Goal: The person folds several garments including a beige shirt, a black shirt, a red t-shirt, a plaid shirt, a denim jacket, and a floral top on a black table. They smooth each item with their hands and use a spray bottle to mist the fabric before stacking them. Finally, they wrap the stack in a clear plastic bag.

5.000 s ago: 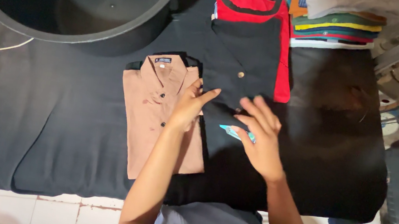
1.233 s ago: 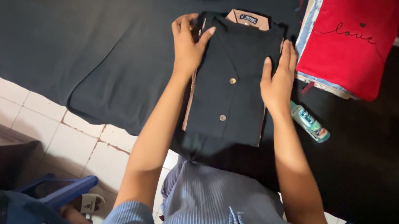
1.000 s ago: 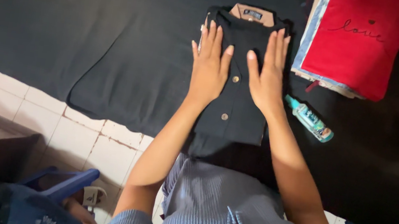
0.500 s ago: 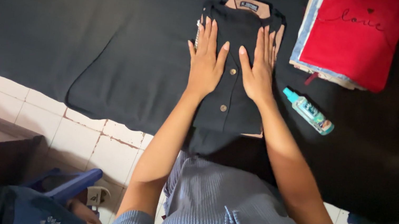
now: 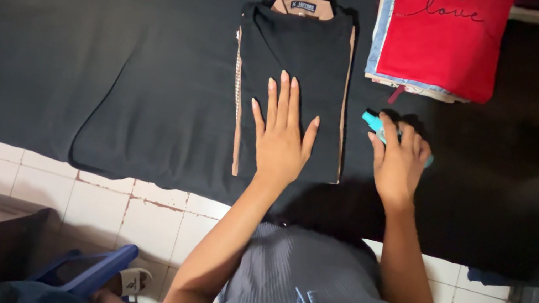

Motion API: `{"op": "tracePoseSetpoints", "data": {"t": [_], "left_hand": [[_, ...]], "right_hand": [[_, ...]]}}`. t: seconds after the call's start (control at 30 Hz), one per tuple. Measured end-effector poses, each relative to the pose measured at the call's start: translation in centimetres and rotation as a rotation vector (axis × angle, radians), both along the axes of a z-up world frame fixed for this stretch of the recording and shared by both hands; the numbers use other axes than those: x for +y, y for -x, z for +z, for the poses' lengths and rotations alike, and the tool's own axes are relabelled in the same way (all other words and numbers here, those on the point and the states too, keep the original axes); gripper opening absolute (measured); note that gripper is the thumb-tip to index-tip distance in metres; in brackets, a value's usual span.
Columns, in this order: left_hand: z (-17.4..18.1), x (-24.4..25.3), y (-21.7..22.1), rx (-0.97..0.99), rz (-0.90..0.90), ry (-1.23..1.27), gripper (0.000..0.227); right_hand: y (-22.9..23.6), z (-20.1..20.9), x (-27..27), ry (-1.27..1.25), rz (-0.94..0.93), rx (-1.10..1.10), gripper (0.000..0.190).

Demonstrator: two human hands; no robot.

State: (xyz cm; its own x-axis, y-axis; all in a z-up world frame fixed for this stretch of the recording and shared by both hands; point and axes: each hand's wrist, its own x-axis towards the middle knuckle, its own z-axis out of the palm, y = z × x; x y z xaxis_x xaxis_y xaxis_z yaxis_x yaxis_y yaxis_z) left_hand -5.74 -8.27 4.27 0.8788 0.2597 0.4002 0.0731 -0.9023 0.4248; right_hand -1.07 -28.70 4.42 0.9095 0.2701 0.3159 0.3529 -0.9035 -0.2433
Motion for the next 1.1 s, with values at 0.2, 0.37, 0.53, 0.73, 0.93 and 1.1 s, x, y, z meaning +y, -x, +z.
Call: {"op": "tracePoseSetpoints", "data": {"t": [0.2,0.37,0.53,0.73,0.93,1.1], "left_hand": [[-0.6,0.1,0.1,-0.021,-0.010,0.001,0.072],[-0.4,0.0,0.1,-0.032,-0.007,0.009,0.072],[-0.6,0.1,0.3,-0.060,0.000,0.012,0.073],[-0.4,-0.1,0.1,-0.068,0.012,0.000,0.074],[0.6,1.0,0.5,-0.072,-0.125,0.372,0.066],[0.1,2.2,1.6,-0.071,-0.056,0.384,0.055]], "right_hand": [[-0.9,0.9,-0.7,-1.171,0.210,0.571,0.041],[-1.2,0.5,0.5,-1.850,0.413,1.152,0.052],[-2.1,-0.7,1.9,-1.999,0.525,1.402,0.067],[-2.7,-0.1,3.4,-1.781,0.441,1.214,0.069],[-3.5,2.3,6.8,-0.965,0.211,0.630,0.061],[-3.5,2.8,10.0,-0.067,0.128,0.132,0.057]]}}
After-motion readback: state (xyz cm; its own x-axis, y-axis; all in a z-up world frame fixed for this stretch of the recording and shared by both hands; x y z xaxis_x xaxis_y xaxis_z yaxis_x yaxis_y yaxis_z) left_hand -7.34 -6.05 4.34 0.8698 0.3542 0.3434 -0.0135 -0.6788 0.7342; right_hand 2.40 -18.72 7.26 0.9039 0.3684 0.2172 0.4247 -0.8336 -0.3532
